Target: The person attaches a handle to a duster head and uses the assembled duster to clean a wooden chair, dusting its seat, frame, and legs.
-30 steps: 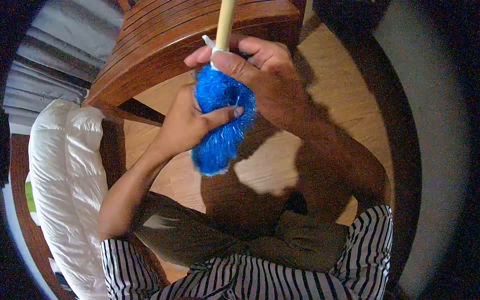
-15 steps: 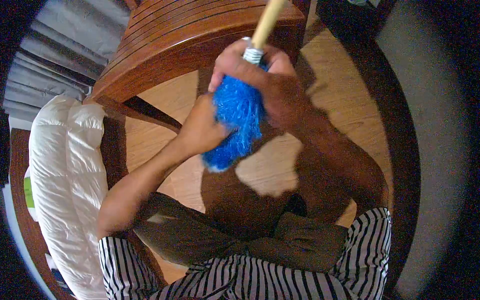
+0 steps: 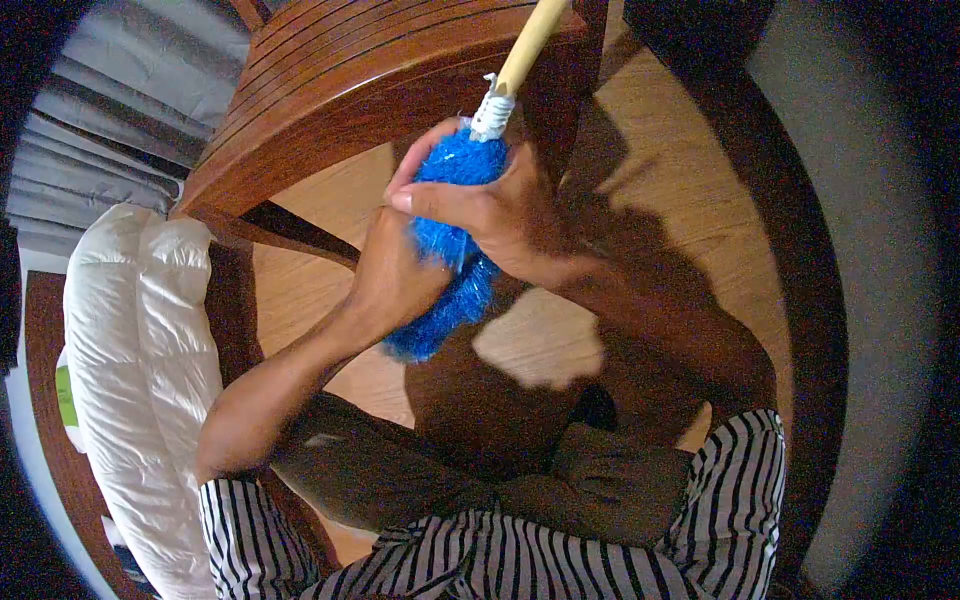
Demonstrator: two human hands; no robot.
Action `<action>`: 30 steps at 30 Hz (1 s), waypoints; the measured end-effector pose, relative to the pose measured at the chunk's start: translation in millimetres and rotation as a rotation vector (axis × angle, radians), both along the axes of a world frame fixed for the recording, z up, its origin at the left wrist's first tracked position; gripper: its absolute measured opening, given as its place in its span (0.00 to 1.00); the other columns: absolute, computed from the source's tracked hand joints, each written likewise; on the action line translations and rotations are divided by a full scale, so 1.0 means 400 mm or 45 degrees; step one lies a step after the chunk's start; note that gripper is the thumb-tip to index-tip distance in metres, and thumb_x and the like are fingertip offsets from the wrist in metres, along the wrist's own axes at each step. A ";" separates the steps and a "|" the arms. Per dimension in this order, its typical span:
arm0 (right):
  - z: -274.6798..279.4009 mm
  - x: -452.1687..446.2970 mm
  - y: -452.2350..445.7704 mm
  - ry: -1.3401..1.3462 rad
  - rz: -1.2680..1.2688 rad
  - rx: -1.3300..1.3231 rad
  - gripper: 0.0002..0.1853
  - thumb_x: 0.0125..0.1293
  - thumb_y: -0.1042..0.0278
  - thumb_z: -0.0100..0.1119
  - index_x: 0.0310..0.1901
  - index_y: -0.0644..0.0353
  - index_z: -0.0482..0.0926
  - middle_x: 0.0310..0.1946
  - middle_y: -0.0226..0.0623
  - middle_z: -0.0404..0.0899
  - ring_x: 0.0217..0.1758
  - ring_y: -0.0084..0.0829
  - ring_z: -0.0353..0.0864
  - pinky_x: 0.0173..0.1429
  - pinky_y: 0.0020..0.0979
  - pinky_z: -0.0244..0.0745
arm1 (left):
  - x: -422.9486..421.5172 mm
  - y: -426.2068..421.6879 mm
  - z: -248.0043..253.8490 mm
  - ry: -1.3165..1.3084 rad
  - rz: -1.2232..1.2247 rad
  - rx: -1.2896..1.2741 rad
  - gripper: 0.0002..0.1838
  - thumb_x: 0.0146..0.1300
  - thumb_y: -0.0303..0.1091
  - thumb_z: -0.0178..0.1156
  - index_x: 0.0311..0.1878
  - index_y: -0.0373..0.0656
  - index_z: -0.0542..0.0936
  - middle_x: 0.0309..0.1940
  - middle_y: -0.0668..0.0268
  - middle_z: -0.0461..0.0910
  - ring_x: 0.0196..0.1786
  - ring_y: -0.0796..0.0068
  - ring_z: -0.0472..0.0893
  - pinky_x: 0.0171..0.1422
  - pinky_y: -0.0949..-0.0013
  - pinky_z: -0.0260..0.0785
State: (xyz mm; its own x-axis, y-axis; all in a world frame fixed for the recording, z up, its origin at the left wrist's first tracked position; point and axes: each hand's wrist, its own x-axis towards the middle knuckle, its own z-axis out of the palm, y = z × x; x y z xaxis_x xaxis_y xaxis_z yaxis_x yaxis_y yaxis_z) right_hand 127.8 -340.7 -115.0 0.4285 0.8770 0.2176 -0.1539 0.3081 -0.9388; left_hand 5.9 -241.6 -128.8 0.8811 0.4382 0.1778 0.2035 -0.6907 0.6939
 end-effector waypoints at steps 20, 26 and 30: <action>-0.156 0.052 0.028 -0.580 -0.086 -0.587 0.18 0.60 0.66 0.75 0.47 0.62 0.78 0.35 0.35 0.86 0.42 0.28 0.88 0.51 0.33 0.84 | -0.077 0.111 0.219 0.033 -0.323 -0.225 0.27 0.73 0.38 0.63 0.71 0.39 0.73 0.61 0.57 0.83 0.59 0.70 0.82 0.48 0.72 0.81; -0.026 0.013 0.004 -0.557 0.373 -0.483 0.25 0.55 0.62 0.79 0.49 0.62 0.78 0.41 0.37 0.83 0.47 0.31 0.84 0.54 0.37 0.80 | -0.071 0.063 0.241 -0.217 -0.362 -0.542 0.20 0.74 0.33 0.61 0.65 0.36 0.78 0.54 0.58 0.86 0.55 0.71 0.85 0.50 0.73 0.80; -0.019 0.014 0.001 -0.557 0.450 -0.476 0.47 0.51 0.50 0.81 0.69 0.64 0.69 0.60 0.47 0.77 0.65 0.41 0.73 0.72 0.44 0.67 | -0.065 0.054 0.233 -0.331 -0.299 -0.686 0.11 0.72 0.26 0.63 0.54 0.32 0.84 0.44 0.59 0.89 0.50 0.74 0.87 0.59 0.69 0.80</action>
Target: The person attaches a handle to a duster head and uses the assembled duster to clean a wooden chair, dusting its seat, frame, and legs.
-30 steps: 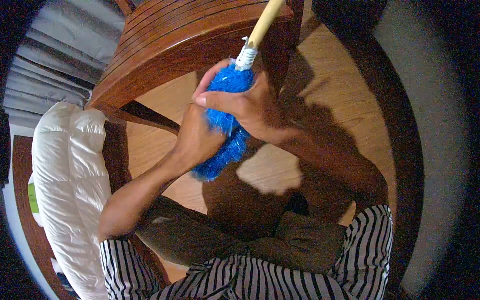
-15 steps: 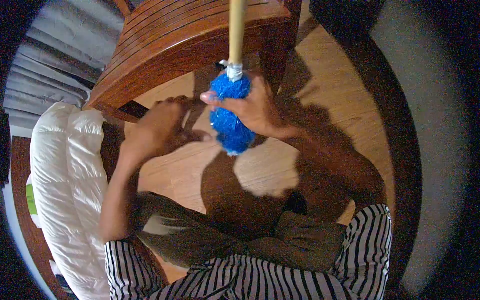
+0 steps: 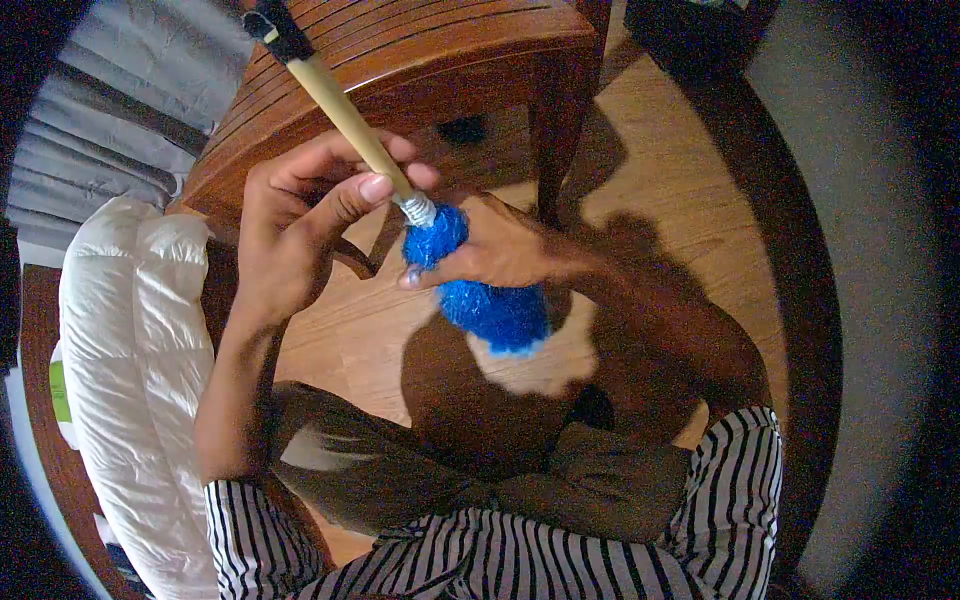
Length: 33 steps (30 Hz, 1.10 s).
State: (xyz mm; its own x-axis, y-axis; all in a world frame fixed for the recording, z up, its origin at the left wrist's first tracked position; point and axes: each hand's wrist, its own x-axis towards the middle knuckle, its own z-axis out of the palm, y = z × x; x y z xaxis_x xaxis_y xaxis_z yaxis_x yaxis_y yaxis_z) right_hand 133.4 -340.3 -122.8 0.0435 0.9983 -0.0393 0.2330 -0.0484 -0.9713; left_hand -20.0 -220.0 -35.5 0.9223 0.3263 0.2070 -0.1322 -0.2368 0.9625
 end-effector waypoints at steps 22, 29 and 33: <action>-0.049 -0.014 0.003 0.011 -0.324 0.071 0.23 0.57 0.52 0.80 0.44 0.62 0.83 0.35 0.38 0.84 0.40 0.31 0.82 0.51 0.39 0.78 | 0.035 0.029 -0.030 -0.117 0.125 -0.075 0.19 0.67 0.25 0.69 0.58 0.32 0.77 0.49 0.59 0.85 0.53 0.75 0.83 0.61 0.70 0.76; -0.023 -0.023 0.008 0.085 -0.227 0.217 0.21 0.59 0.64 0.79 0.49 0.62 0.80 0.34 0.33 0.84 0.36 0.25 0.84 0.42 0.32 0.81 | 0.033 0.005 -0.033 0.047 0.016 -0.035 0.11 0.67 0.24 0.68 0.50 0.32 0.83 0.41 0.60 0.89 0.47 0.75 0.87 0.55 0.70 0.80; -0.032 -0.023 0.018 0.100 -0.274 0.341 0.21 0.61 0.66 0.76 0.51 0.64 0.80 0.36 0.36 0.86 0.39 0.30 0.85 0.45 0.34 0.81 | 0.034 0.004 -0.038 0.049 0.160 -0.003 0.11 0.64 0.22 0.71 0.48 0.32 0.83 0.42 0.59 0.88 0.49 0.71 0.88 0.56 0.68 0.81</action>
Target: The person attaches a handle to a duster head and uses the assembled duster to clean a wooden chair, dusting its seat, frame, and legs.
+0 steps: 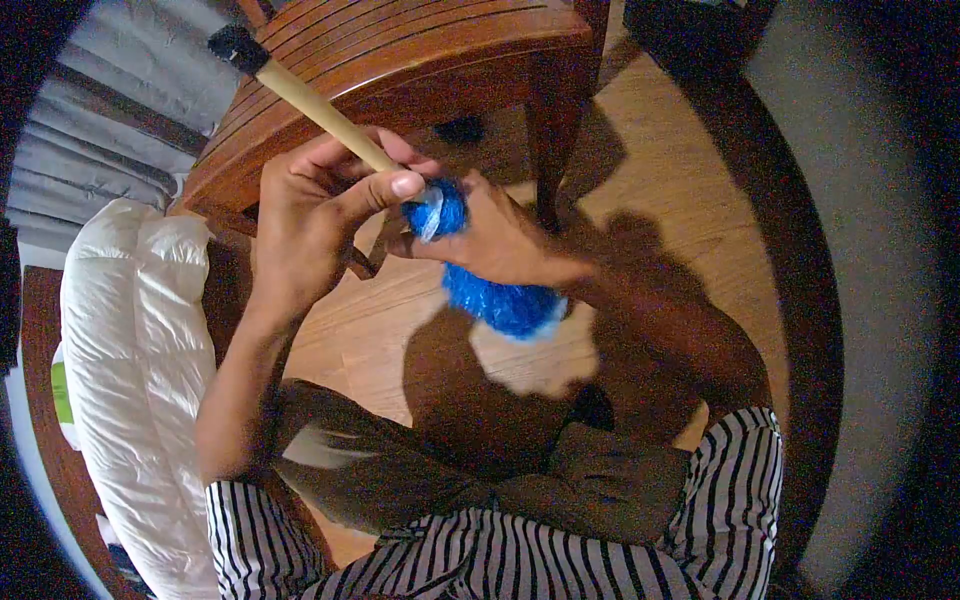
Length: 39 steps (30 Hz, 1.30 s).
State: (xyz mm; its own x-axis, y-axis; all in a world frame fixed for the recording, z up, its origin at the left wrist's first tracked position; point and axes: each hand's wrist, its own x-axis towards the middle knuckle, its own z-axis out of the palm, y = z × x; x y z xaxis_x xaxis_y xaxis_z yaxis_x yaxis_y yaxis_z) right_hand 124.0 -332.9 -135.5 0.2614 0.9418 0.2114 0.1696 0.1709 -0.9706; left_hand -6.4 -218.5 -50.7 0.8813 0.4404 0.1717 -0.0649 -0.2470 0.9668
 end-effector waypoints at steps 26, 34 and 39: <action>0.016 0.015 -0.012 0.227 0.091 -0.417 0.21 0.59 0.61 0.76 0.49 0.64 0.82 0.35 0.37 0.84 0.40 0.32 0.83 0.48 0.37 0.78 | 0.007 0.022 -0.007 0.040 -0.091 -0.073 0.15 0.64 0.22 0.69 0.54 0.35 0.81 0.46 0.59 0.88 0.50 0.73 0.86 0.59 0.69 0.80; -0.008 -0.013 -0.007 -0.333 -0.366 0.091 0.22 0.64 0.61 0.70 0.54 0.65 0.79 0.40 0.50 0.85 0.43 0.43 0.86 0.51 0.44 0.79 | 0.020 -0.021 0.014 0.079 0.330 0.132 0.14 0.55 0.25 0.79 0.41 0.34 0.83 0.30 0.65 0.86 0.35 0.80 0.84 0.40 0.74 0.79; -0.032 0.004 -0.017 -0.597 -0.497 0.077 0.27 0.64 0.63 0.69 0.62 0.64 0.73 0.45 0.57 0.84 0.49 0.57 0.84 0.53 0.49 0.78 | 0.031 -0.018 -0.011 0.065 0.532 0.362 0.16 0.51 0.31 0.83 0.34 0.36 0.83 0.20 0.73 0.77 0.24 0.85 0.72 0.27 0.76 0.65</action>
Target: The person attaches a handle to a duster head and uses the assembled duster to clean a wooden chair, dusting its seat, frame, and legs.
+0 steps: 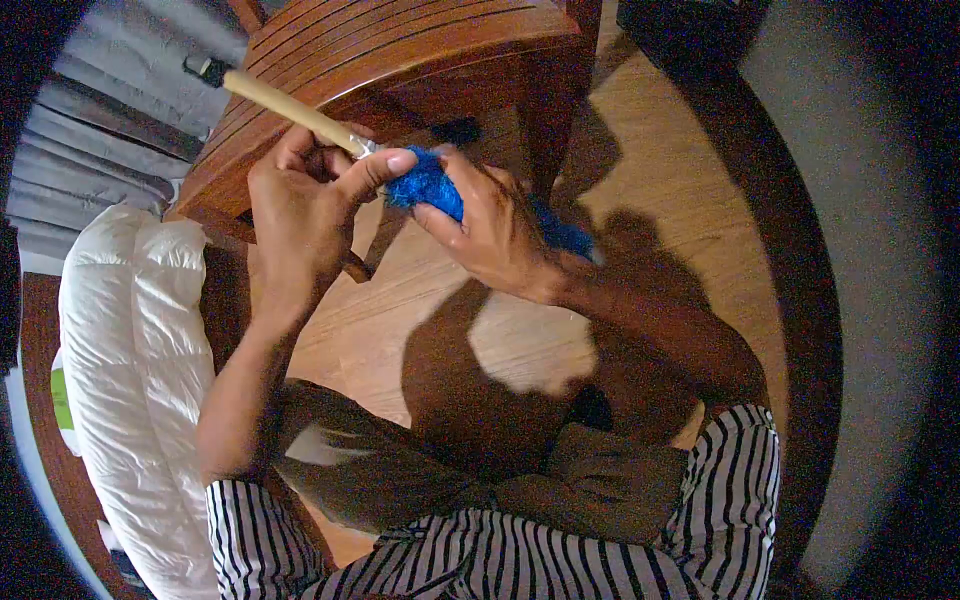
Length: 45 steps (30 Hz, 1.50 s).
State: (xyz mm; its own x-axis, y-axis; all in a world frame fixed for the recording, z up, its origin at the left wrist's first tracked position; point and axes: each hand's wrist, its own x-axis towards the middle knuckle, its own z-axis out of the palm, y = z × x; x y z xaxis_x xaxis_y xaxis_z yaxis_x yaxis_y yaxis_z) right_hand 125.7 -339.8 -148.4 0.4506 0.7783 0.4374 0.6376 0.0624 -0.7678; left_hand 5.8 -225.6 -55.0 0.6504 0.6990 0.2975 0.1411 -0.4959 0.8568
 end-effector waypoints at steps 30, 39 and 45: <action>0.024 0.145 0.001 0.451 -0.514 0.632 0.15 0.60 0.68 0.78 0.44 0.63 0.84 0.30 0.30 0.85 0.29 0.17 0.79 0.35 0.24 0.76 | -0.019 0.095 0.010 -0.220 0.100 0.672 0.15 0.65 0.38 0.74 0.40 0.36 0.83 0.27 0.61 0.87 0.28 0.77 0.83 0.35 0.70 0.75; 0.052 0.198 -0.041 -0.004 -0.755 0.416 0.15 0.63 0.68 0.77 0.45 0.64 0.82 0.33 0.34 0.86 0.33 0.20 0.82 0.37 0.25 0.79 | -0.024 0.173 -0.026 0.080 0.081 1.144 0.19 0.61 0.38 0.74 0.51 0.41 0.81 0.45 0.55 0.82 0.51 0.53 0.80 0.60 0.53 0.69; 0.022 0.142 -0.014 0.047 -0.608 0.295 0.18 0.51 0.65 0.83 0.39 0.62 0.83 0.30 0.37 0.85 0.33 0.27 0.83 0.41 0.33 0.79 | -0.029 0.151 -0.025 0.249 0.064 1.316 0.29 0.59 0.41 0.75 0.62 0.46 0.76 0.53 0.57 0.77 0.59 0.50 0.74 0.64 0.50 0.66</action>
